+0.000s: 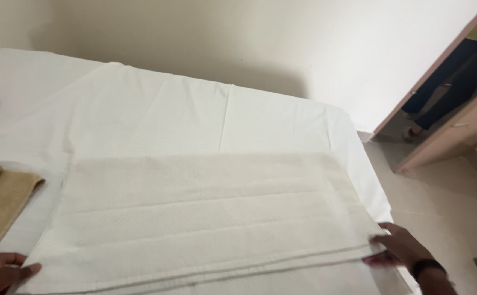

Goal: The person folds a white towel on a bed by hand. They smooth the towel, fold it in half multiple times, and press down to create neat creases.

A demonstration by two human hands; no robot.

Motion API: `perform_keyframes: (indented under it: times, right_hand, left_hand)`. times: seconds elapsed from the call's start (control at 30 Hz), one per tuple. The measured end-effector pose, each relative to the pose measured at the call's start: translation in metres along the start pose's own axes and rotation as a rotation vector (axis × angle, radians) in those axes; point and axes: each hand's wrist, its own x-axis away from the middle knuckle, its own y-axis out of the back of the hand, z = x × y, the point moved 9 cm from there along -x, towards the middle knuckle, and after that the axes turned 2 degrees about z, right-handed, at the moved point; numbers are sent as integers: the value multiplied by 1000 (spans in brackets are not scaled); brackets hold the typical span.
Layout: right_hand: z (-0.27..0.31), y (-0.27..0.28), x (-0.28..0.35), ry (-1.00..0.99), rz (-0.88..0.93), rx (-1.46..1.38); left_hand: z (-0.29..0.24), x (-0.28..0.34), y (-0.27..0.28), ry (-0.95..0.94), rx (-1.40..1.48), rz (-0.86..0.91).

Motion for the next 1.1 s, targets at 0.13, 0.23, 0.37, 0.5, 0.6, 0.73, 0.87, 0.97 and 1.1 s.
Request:
perform_keyframes:
  times: [0.13,0.23,0.37,0.5,0.6,0.73,0.87,0.97,1.1]
  right_hand:
    - [52,-1,42,182,-336,373]
    - [62,2,40,292,-477,736]
    - [60,11,7,425,-507,753]
    - [43,18,-17,297,-323,527]
    - [29,14,-29,172,-174,164]
    - [40,-2,7,160,-166,101]
    - [33,13,3,165,-163,32]
    - [27,41,-25,159,-142,90]
    - [-11,50,-57,-6,-23,171]
  left_hand:
    - [1,39,-64,35,-160,45]
    - [-23,63,-53,84,-219,-121]
    - [-21,80,-66,106,-503,9]
    - [-33,96,-72,30,-522,-26]
    - [-65,144,-71,-87,-761,-49]
    - [-82,180,-68,-97,-749,-124]
    - [-84,175,-51,-134,-524,-112]
    - [-64,159,-43,-121,-238,-47]
    - [-25,114,-57,-70,-163,80]
